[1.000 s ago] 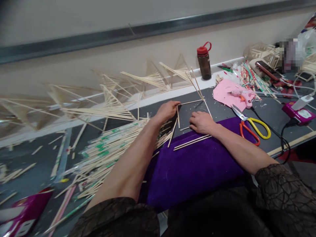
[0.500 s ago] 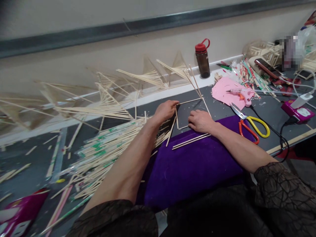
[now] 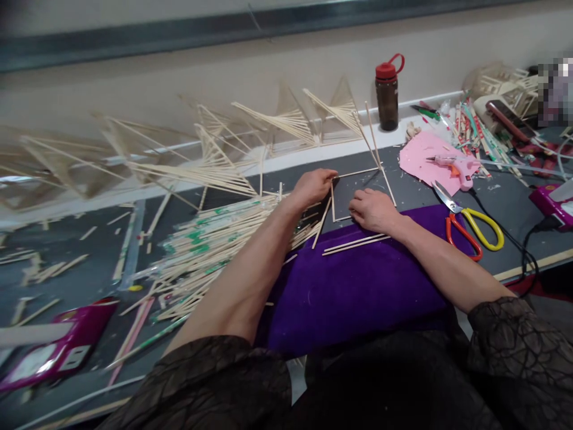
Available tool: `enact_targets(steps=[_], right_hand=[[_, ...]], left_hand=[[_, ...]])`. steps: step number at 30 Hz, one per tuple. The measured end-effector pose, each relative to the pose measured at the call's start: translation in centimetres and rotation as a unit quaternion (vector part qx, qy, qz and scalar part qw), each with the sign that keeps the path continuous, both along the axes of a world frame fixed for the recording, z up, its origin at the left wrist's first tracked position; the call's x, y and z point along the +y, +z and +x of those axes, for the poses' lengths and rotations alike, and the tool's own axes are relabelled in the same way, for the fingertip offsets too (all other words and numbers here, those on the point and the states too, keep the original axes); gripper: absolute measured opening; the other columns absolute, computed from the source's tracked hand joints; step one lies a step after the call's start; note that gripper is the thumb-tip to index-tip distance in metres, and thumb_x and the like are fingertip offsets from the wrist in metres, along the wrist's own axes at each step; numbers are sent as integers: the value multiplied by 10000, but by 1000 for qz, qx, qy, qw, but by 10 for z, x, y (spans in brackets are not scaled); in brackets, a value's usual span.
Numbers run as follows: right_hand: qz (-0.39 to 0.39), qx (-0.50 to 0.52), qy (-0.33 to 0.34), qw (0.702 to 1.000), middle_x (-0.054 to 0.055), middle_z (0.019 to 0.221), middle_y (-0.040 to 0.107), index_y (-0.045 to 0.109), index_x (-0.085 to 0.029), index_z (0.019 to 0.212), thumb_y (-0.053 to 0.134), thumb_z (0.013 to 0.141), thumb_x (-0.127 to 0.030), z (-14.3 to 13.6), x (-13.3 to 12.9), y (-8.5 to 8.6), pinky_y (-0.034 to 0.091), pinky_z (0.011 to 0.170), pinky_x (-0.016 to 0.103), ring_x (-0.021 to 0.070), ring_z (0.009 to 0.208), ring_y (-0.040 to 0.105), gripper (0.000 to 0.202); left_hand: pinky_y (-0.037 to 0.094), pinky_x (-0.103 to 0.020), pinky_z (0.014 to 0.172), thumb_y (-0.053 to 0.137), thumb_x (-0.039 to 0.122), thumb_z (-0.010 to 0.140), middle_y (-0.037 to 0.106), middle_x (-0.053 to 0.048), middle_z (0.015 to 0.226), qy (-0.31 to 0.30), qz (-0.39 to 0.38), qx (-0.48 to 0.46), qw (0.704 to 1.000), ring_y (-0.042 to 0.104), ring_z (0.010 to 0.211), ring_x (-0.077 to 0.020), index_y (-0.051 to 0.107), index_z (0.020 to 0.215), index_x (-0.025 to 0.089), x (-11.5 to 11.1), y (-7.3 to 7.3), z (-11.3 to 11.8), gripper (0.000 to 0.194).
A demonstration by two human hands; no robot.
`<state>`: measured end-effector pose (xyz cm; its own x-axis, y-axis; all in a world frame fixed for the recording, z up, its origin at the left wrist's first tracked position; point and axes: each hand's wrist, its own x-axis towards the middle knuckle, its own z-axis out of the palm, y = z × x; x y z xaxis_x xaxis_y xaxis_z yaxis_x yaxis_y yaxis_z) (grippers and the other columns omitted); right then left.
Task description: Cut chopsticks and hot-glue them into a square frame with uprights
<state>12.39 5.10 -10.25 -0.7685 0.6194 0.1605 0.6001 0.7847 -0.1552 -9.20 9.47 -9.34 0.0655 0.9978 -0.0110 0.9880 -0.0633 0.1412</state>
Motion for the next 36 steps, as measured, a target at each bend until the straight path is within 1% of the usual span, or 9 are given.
enact_targets(steps=[8,13,15,19,21,24,31,34,36], right_hand=[[1,-20,4,1000,108,1101,681,728,-172,1105,506,1008,-295,-1,-2,-2,366,793,326,220,961,561,272],[-4,-22,0,1000,111,1109,678,727,-174,1100,511,1005,-301,-1,-1,-2,367,793,324,220,974,564,269],[-7,-21,0,1000,110,1117,680,728,-174,1102,506,1007,-302,-1,-1,-3,370,793,324,221,982,569,273],[-12,-17,4,1000,115,1121,684,735,-172,1095,501,1008,-297,-2,-1,-4,373,784,328,226,988,576,278],[-10,-18,5,1000,118,1127,684,738,-171,1086,504,1005,-287,-2,-1,-4,374,785,329,225,988,575,273],[-7,-25,4,1000,117,1138,683,740,-170,1087,502,1004,-283,-2,0,-3,378,789,326,223,995,576,276],[0,-30,0,1000,110,1175,683,745,-179,1111,479,997,-258,-3,3,-4,397,784,321,223,1024,587,300],[6,-29,0,1000,119,1194,681,751,-172,1112,476,991,-244,-3,2,-4,409,774,329,235,1037,598,309],[8,-29,-2,1000,124,1198,681,754,-173,1104,480,983,-234,-2,1,-3,418,774,332,242,1049,604,306]], left_hand=[[424,-321,1112,361,168,971,625,-100,1437,-4,12,-13,1000,586,1305,-223,590,1423,163,-6,1,-3,507],[453,-378,1065,424,175,952,639,-120,1399,-19,42,49,998,594,1269,-268,612,1392,180,-32,18,1,479],[472,-381,1019,462,226,954,684,-105,1312,-57,31,76,995,617,1211,-269,698,1265,202,-50,25,1,391],[486,-335,928,541,310,939,746,-53,1092,-221,-36,61,973,651,1059,-216,768,1004,253,-86,28,-6,243],[481,-324,895,563,320,926,747,-46,1039,-247,-49,54,966,651,1011,-202,765,943,260,-98,25,-11,212],[469,-327,861,553,309,918,742,-53,1015,-216,-49,89,971,648,995,-206,758,903,258,-109,23,-17,212],[455,-410,874,458,297,953,742,-119,1082,-65,-24,247,966,638,1104,-295,758,967,234,-112,25,-27,307],[466,-434,901,472,305,942,741,-138,1119,3,-7,260,966,638,1129,-329,768,996,197,-106,23,-31,320],[478,-411,908,473,297,939,739,-130,1149,19,-6,251,968,648,1135,-317,768,1032,192,-102,22,-34,327]])
